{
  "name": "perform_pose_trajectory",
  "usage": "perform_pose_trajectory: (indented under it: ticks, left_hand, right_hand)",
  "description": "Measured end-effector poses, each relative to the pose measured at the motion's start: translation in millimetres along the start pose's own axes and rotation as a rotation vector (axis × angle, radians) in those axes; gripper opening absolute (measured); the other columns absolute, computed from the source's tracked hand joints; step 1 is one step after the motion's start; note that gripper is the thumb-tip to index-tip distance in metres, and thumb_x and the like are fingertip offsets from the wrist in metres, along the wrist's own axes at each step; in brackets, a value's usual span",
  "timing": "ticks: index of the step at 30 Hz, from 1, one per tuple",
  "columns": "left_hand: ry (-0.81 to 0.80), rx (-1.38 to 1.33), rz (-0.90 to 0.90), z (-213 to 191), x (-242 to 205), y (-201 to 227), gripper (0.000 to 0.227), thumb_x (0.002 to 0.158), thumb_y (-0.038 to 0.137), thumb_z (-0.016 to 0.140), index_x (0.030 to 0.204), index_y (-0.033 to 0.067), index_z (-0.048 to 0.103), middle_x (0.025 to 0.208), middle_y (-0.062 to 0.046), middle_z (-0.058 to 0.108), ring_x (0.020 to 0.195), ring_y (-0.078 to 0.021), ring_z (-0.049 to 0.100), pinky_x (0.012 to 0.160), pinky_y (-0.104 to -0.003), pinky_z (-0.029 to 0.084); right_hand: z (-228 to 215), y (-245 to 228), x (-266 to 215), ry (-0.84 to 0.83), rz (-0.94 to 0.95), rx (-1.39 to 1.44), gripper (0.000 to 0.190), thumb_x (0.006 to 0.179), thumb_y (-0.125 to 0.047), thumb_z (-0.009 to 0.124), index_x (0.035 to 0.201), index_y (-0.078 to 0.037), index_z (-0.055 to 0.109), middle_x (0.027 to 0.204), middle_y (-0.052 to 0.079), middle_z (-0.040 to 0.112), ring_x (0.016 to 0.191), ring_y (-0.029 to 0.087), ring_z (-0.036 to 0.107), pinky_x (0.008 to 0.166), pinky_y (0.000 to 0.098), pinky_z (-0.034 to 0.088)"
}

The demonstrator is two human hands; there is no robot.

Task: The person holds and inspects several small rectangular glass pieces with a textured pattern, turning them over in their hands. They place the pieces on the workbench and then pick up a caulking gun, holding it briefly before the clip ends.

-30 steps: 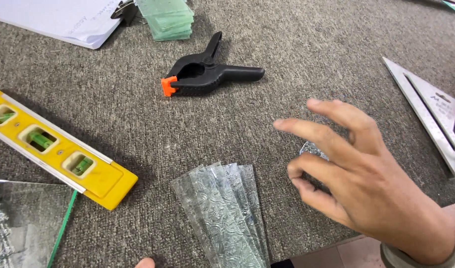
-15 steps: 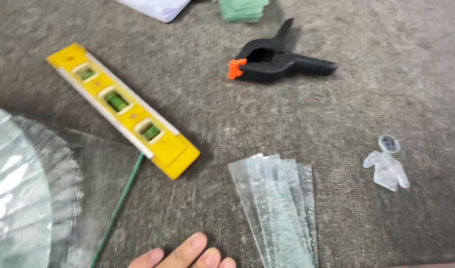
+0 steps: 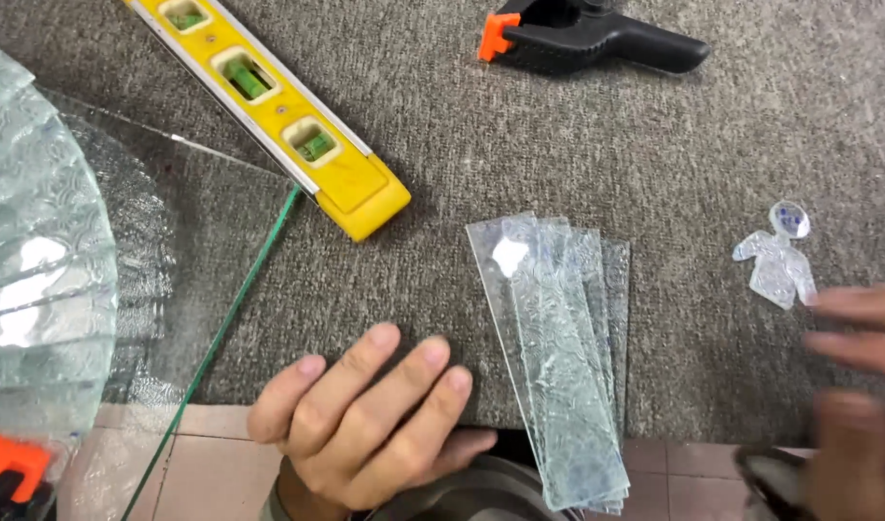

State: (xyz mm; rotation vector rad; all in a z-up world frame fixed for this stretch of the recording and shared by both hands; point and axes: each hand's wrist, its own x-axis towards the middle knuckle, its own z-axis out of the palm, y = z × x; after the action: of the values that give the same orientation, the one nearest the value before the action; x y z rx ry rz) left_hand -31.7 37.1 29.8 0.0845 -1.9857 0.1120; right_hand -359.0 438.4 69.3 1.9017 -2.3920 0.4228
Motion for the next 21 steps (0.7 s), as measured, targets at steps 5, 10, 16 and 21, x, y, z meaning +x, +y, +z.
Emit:
perform_pose_trajectory:
  ticks: [5, 10, 16, 21]
  left_hand:
    - [-0.073, -0.019, -0.113, -8.3, 6.7, 11.7, 0.032, 0.114, 0.054, 0.054, 0.116, 0.0338, 0.078, 0.121, 0.012, 0.083, 0.12, -0.017, 0.071, 0.12, -0.038, 0.026]
    - [-0.066, -0.11, -0.176, -12.4, 8.9, 17.7, 0.023, 0.113, 0.033, 0.059, 0.111, 0.032, 0.082, 0.121, 0.008, 0.083, 0.121, -0.0201, 0.071, 0.121, -0.04, 0.024]
    - [-0.056, -0.227, -0.2, -18.1, 10.1, 19.0, 0.025, 0.11, 0.02, 0.063, 0.106, 0.0336, 0.083, 0.114, 0.009, 0.081, 0.119, -0.0222, 0.074, 0.119, -0.04, 0.027]
    - [-0.074, -0.334, -0.227, -26.3, 5.6, 26.7, 0.024, 0.093, 0.044, 0.089, 0.107, 0.0323, 0.073, 0.106, 0.01, 0.074, 0.114, -0.0211, 0.072, 0.121, -0.05, 0.032]
  right_hand:
    - [-4.6, -166.4, 126.2, 0.302, 0.016, 0.026, 0.034, 0.097, -0.021, 0.066, 0.116, 0.003, 0.078, 0.112, 0.018, 0.081, 0.103, 0.032, 0.077, 0.104, 0.0463, 0.06]
    - [-13.7, -184.2, 134.9, 0.249, 0.024, -0.011, 0.041, 0.099, -0.025, 0.065, 0.123, 0.004, 0.08, 0.076, 0.007, 0.072, 0.085, 0.026, 0.072, 0.101, 0.0463, 0.061]
    - [-4.8, -184.1, 126.7, 0.419, -0.038, 0.051, 0.032, 0.098, -0.019, 0.069, 0.113, 0.008, 0.081, 0.086, 0.017, 0.071, 0.082, 0.029, 0.069, 0.086, 0.0423, 0.06]
    - [1.2, -176.6, 105.0, 0.408, -0.1, -0.017, 0.039, 0.091, -0.043, 0.073, 0.114, -0.013, 0.083, 0.113, 0.014, 0.077, 0.104, 0.03, 0.077, 0.098, 0.0467, 0.058]
